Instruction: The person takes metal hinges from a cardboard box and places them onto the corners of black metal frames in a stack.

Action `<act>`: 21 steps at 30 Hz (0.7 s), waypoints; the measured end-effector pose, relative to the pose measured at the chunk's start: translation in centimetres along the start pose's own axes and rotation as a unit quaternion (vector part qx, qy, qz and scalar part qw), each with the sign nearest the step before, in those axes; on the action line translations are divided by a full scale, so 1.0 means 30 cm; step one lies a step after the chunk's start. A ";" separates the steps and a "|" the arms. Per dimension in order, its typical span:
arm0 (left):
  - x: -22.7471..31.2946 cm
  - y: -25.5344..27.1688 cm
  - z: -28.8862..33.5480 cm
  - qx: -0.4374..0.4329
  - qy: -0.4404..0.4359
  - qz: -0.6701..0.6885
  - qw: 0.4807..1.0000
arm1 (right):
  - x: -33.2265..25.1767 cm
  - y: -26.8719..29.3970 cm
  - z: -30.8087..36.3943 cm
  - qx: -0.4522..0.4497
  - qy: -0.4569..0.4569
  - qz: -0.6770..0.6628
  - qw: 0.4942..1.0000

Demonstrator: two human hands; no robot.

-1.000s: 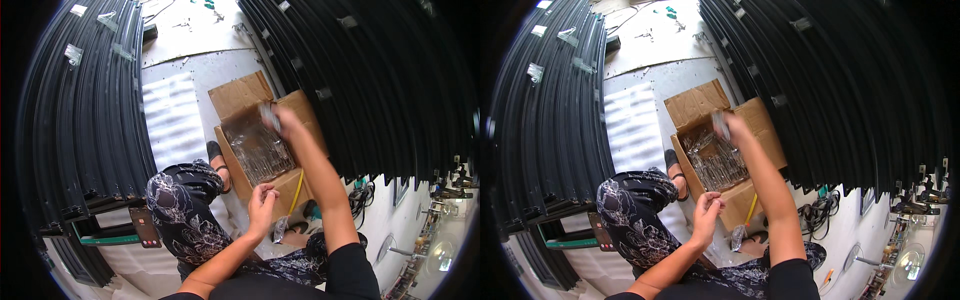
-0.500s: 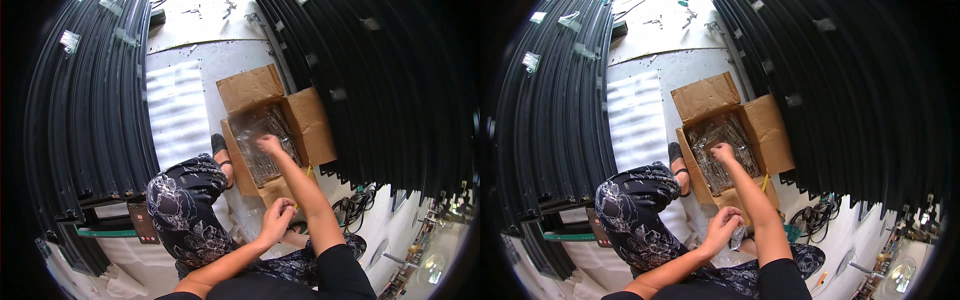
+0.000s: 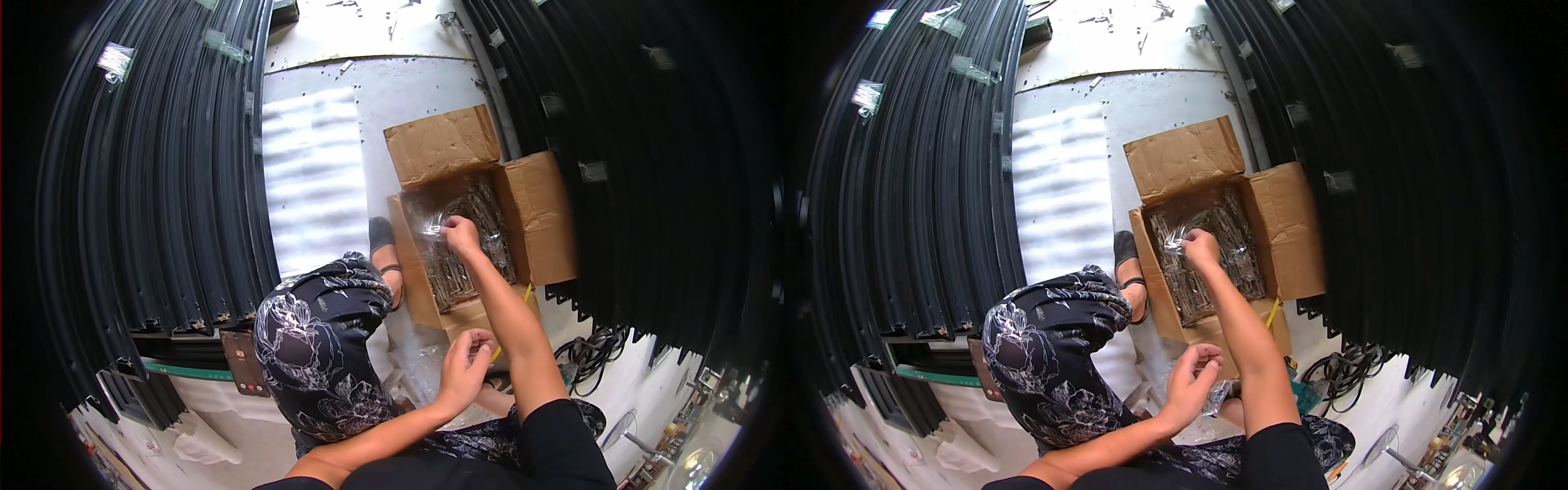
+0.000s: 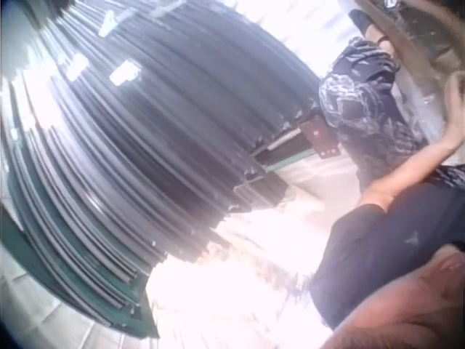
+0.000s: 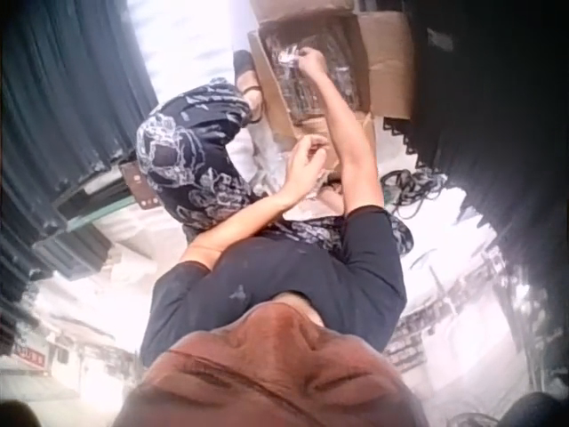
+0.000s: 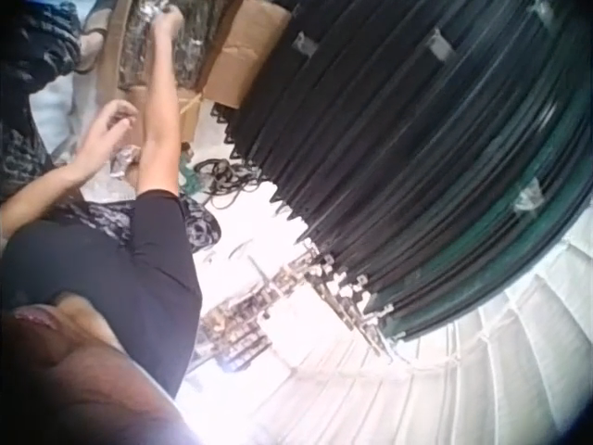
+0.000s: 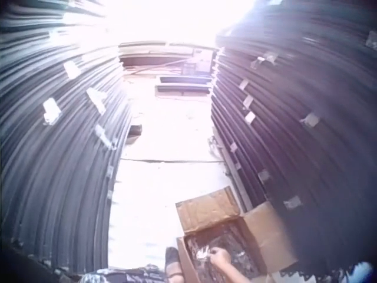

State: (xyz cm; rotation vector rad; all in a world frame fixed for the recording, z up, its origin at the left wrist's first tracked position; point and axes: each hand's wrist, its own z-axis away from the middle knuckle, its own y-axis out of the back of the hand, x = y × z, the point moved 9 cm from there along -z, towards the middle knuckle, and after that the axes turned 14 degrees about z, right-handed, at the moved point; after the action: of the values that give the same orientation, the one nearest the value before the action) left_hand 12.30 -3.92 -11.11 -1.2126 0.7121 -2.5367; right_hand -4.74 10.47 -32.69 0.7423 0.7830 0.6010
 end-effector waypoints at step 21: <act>-0.170 -0.101 0.080 -0.074 0.328 0.437 0.834 | -0.126 0.681 1.324 -0.115 0.121 -0.171 0.971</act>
State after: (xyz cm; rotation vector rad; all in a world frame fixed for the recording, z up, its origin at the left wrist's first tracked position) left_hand 17.33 -0.03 -11.62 0.0926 1.2527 -2.0279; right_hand 20.51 5.68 4.05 0.3131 1.0211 0.4631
